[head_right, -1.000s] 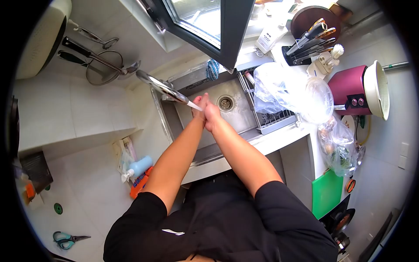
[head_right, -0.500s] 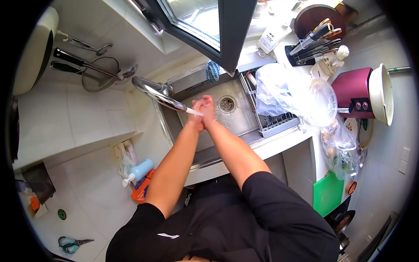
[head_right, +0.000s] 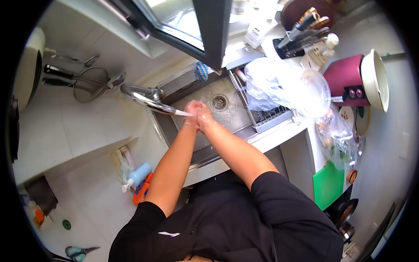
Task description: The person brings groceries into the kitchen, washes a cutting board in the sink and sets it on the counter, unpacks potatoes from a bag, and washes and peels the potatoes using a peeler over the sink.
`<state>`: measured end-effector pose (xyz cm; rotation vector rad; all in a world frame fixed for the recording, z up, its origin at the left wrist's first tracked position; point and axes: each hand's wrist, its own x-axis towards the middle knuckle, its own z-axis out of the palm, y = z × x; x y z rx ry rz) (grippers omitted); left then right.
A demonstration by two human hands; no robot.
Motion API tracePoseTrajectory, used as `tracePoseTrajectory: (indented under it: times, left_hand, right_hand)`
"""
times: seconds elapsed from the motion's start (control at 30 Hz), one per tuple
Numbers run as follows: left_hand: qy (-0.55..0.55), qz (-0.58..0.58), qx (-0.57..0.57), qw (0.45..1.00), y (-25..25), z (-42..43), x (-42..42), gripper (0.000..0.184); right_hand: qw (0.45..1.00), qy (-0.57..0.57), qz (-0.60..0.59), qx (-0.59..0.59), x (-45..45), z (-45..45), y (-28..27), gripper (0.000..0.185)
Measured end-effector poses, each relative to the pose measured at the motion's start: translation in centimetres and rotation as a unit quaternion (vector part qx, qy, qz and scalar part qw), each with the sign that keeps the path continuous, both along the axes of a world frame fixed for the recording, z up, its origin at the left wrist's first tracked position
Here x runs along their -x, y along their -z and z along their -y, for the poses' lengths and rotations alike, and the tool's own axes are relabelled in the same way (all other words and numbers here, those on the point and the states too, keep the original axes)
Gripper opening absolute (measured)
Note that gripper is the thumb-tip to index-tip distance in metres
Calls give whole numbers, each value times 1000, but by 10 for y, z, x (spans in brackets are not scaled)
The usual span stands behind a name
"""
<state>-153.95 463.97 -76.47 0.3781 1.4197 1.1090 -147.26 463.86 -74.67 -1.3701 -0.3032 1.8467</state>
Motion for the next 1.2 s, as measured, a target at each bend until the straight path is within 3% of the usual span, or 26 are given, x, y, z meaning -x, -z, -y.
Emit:
tracePoseTrajectory:
  times: [0.03, 0.07, 0.1, 0.17, 0.23, 0.3, 0.37, 0.4, 0.43, 0.5, 0.6, 0.63, 0.67, 0.7, 0.77, 0.83, 0.9, 0.97, 1.03, 1.1, 1.13, 1.17, 1.2]
  left_hand:
    - [54, -93, -53, 993, -1, -1, 1, 23]
    - [36, -241, 6, 970, -36, -2, -4, 27]
    - [22, -334, 8, 942, -47, 4, -1, 31]
    - [-6, -466, -27, 884, -59, 15, 14, 37]
    - [-93, -368, -23, 925, -69, 23, 21, 39]
    - [-146, -207, -37, 967, -65, 36, 48, 34]
    - [-165, -203, -98, 960, -84, 32, 58, 32]
    - [-131, -275, -133, 943, -74, 24, 68, 34]
    - [-127, -274, -131, 944, -66, 25, 78, 34]
    - [-41, -305, -134, 942, -90, 12, 81, 38]
    - [-40, -263, -82, 960, -99, 8, 67, 37]
    - [-69, -215, -41, 973, -106, 9, 61, 37]
    - [-30, -171, -26, 984, -97, 17, 61, 44]
    - [-26, -171, -31, 984, -92, 24, 54, 44]
    - [51, -135, 64, 987, -89, 41, 31, 58]
    - [99, -129, 54, 985, -98, 52, 0, 64]
    - [154, -127, 46, 979, -87, 67, -13, 70]
    - [162, 13, -90, 983, -43, 74, -24, 64]
    - [158, 151, -99, 971, -70, 67, -37, 68]
    - [67, 233, -24, 970, -79, 65, -47, 59]
    - [16, 233, 18, 972, -79, 63, -50, 47]
    - [25, 234, 19, 972, -93, 64, -60, 47]
    - [-73, 188, 67, 977, -119, 68, -74, 43]
  right_hand:
    - [1000, 14, 4, -2, -5, 0, 4, 30]
    - [970, -79, -230, 20, -14, -3, -9, 29]
    - [876, -169, -450, 37, -20, -3, -26, 28]
    - [946, -51, -273, 166, -4, -1, -67, 25]
    - [974, -3, -144, 175, 5, 0, -52, 23]
    - [961, 0, -227, 156, 3, -3, -60, 23]
    - [969, -24, -173, 177, -2, -6, -80, 27]
    - [968, -19, -173, 179, -6, -5, -86, 27]
    - [964, -40, -196, 177, -10, -5, -91, 27]
    - [960, -59, -216, 170, -22, -12, -94, 28]
    - [889, -156, -419, 93, -54, -14, -82, 35]
    - [907, -150, -387, 73, -66, -13, -71, 38]
    - [984, -140, -87, 68, -58, -6, -20, 51]
    - [985, -136, -86, 64, -52, -1, 8, 51]
    - [977, -200, 52, 52, -36, 26, 50, 59]
    - [944, -257, 199, 46, -41, 45, 69, 70]
    - [950, -227, 210, 41, -33, 58, 45, 62]
    - [971, -151, 184, -1, -28, 57, 6, 55]
    - [980, -69, 171, -71, -31, 50, -27, 49]
    - [959, -50, 218, -173, -46, 45, -50, 44]
    - [929, -87, 270, -237, -55, 44, -61, 43]
    - [890, -131, 325, -293, -63, 45, -69, 42]
    - [781, -271, 417, -379, -71, 42, -75, 41]
